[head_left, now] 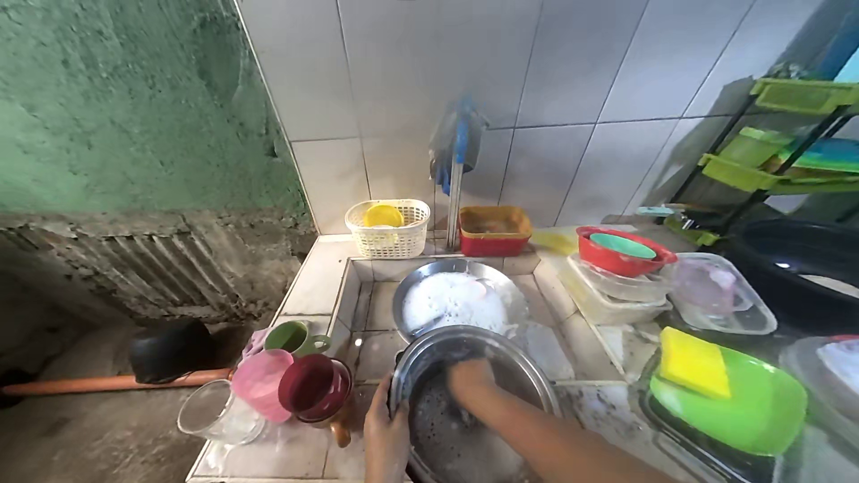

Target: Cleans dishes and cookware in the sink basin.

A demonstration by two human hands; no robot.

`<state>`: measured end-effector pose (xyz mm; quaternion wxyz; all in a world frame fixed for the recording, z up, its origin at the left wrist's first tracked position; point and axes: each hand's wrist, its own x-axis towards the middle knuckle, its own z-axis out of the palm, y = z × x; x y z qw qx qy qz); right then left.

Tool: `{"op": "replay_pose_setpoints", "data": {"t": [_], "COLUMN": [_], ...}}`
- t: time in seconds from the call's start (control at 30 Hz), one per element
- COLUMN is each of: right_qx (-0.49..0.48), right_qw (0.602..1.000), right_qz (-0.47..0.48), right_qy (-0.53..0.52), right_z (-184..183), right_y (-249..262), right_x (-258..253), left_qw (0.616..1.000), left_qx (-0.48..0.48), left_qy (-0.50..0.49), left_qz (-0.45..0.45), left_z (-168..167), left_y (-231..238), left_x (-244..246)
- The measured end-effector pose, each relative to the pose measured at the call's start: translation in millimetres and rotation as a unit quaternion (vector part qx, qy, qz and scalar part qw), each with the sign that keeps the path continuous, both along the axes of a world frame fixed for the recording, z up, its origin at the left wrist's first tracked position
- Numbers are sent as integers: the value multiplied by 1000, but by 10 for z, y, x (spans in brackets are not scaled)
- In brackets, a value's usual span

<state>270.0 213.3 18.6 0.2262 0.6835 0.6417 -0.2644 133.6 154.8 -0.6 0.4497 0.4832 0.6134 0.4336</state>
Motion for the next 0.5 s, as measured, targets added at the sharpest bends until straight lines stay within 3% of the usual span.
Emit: {"op": "replay_pose_setpoints", "data": {"t": [0.13,0.2,0.27,0.33,0.4,0.5], "right_qx": [29,-26,-76,-62,-24,39], "right_qw": [982,974,953,923,917,949], "right_qz": [145,170,253,329,323,184], "right_qy": [115,149,150,188,233,254], "right_z": [-139,-60,51,18,-54,-123], "right_y": [-206,-437,-564,-544,-487,-336], "right_x": [-144,-53,112,291,307,64], "left_qw": [1000,1000,999,999,999,1000], "left_qx": [7,14,9,6,9,11], "left_qy": [-3,-15,-29,-29,-29,-19], "left_qz": [2,14,30,37,28,14], "left_z": [5,-18,-33,-35,-25,-18], "left_y": [5,0,-5,-6,-2,18], "left_x": [3,10,11,9,15,16]}}
